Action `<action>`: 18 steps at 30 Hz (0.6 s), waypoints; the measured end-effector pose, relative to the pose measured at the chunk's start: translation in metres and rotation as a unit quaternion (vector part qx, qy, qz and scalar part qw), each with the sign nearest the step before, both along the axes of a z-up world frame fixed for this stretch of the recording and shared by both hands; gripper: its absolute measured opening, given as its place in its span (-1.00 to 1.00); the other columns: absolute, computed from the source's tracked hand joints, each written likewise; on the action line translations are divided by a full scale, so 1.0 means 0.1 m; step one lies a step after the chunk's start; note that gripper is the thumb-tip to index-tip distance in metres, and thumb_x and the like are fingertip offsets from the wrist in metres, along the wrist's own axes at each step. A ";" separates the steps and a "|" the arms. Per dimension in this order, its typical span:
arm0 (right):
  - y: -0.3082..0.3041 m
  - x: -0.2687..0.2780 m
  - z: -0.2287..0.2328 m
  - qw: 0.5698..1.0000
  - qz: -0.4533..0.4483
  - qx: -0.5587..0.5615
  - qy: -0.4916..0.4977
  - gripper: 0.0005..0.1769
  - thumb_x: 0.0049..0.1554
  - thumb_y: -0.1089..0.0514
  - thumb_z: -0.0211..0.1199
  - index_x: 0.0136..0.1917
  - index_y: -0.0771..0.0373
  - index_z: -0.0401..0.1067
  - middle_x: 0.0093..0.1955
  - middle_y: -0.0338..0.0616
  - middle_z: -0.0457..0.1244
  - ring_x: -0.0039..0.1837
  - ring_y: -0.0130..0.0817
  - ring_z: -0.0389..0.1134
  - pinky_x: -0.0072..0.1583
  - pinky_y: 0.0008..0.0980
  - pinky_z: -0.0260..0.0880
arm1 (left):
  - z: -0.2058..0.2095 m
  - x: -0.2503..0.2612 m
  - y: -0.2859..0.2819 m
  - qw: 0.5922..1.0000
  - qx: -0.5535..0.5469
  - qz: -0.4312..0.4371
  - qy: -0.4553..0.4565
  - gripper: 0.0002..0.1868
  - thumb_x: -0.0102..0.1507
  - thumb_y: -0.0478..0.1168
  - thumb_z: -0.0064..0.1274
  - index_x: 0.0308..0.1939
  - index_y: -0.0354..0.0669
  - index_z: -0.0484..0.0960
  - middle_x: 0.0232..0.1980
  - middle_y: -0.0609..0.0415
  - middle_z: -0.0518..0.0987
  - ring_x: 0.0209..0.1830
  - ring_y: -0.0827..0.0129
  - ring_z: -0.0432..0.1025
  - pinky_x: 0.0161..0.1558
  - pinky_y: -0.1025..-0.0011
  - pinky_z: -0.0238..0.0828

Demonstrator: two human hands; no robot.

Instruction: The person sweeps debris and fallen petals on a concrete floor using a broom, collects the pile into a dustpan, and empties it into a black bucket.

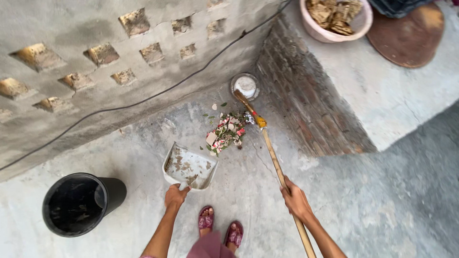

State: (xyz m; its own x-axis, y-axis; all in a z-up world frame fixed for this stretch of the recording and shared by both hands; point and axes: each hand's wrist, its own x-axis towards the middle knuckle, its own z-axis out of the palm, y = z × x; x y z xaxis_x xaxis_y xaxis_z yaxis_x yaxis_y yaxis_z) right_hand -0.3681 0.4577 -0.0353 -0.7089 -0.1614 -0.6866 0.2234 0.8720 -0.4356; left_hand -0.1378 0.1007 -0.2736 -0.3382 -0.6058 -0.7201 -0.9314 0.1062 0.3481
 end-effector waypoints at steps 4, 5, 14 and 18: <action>0.17 0.03 -0.55 0.992 0.109 0.011 0.065 -0.33 0.26 0.05 0.05 0.61 0.08 0.06 -0.29 -0.04 0.24 -0.32 -0.24 0.27 -0.20 -0.15 0.37 | -0.71 0.01 -0.09 0.999 -0.033 -0.022 -0.031 -0.31 0.09 0.23 0.31 0.21 0.02 0.66 0.12 -0.08 0.66 0.14 0.10 0.55 0.10 0.16 0.50; 0.26 0.06 -0.73 0.971 0.193 -0.015 0.141 -0.34 0.26 0.08 0.06 0.59 0.16 0.06 -0.29 0.00 0.29 -0.29 -0.21 0.31 -0.13 -0.13 0.36 | -0.90 0.08 -0.08 0.997 0.000 -0.042 -0.065 -0.38 0.14 0.24 0.23 0.21 0.10 0.69 0.15 -0.04 0.70 0.18 0.14 0.56 0.13 0.17 0.52; 0.81 0.20 -1.98 0.891 0.399 0.209 0.056 -0.15 0.26 0.21 -0.03 0.69 0.13 -0.35 0.08 0.10 0.29 -0.14 -0.04 0.39 0.03 -0.11 0.50 | -2.37 0.17 -0.07 0.995 -0.018 -0.065 -0.074 -0.34 0.18 0.23 0.20 0.33 0.16 0.57 0.23 -0.02 0.63 0.22 0.13 0.53 0.16 0.16 0.50; 1.00 0.20 -2.46 0.909 0.369 0.079 0.178 -0.12 0.01 0.45 -0.06 0.58 0.17 -0.14 0.33 0.38 0.14 -0.04 0.11 0.40 -0.04 -0.09 0.53 | -2.73 0.21 -0.11 0.995 -0.026 -0.084 -0.042 -0.33 0.18 0.24 0.20 0.32 0.13 0.57 0.27 -0.02 0.60 0.25 0.12 0.49 0.20 0.16 0.46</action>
